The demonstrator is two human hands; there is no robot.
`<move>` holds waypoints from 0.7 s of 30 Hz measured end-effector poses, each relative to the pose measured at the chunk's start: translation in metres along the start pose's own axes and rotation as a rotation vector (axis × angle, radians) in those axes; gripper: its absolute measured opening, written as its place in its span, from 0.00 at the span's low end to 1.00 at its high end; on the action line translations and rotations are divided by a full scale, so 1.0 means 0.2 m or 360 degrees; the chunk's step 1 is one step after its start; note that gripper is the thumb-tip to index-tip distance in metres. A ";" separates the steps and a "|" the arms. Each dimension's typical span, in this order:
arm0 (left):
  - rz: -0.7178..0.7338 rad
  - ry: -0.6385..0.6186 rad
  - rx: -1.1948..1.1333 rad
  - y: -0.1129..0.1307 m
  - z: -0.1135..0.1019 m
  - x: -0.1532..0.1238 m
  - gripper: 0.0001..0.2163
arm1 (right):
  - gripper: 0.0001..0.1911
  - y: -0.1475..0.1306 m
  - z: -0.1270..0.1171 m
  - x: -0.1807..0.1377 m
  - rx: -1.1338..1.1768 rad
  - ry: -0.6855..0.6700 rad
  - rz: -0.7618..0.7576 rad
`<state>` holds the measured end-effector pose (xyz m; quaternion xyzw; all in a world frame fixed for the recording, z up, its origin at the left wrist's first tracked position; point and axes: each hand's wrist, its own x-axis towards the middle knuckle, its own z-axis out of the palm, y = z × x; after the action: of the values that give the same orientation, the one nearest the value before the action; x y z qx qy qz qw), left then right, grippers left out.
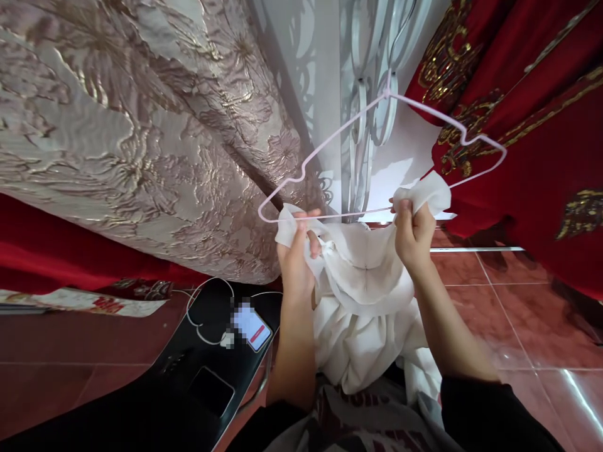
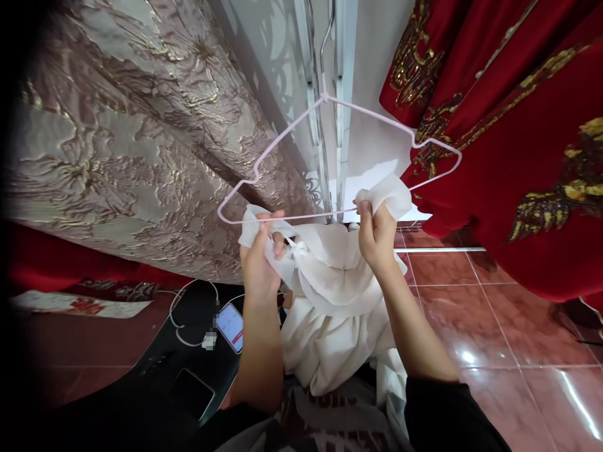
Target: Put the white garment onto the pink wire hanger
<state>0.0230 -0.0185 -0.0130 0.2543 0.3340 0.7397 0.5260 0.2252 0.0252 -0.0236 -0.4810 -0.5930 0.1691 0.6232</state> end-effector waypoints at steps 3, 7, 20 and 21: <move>-0.0138 0.0126 -0.0033 0.11 -0.13 0.03 0.11 | 0.20 0.01 -0.01 -0.02 -0.0037 0.0012 -0.0063; -0.0059 0.0021 0.0195 0.34 -0.22 0.09 0.12 | 0.19 -0.01 -0.02 -0.02 -0.0024 -0.0014 -0.0056; 0.0989 -0.0266 0.1915 0.43 0.21 0.18 0.21 | 0.19 -0.06 0.01 -0.11 0.0169 -0.0070 0.0106; 0.1039 -0.0235 0.1914 0.42 0.22 0.19 0.20 | 0.19 -0.09 -0.01 -0.12 0.0192 -0.0118 0.0143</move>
<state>-0.0083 0.0082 0.0800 0.6393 0.5560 0.5272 0.0651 0.2146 -0.0020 -0.0226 -0.4620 -0.5823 0.2500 0.6205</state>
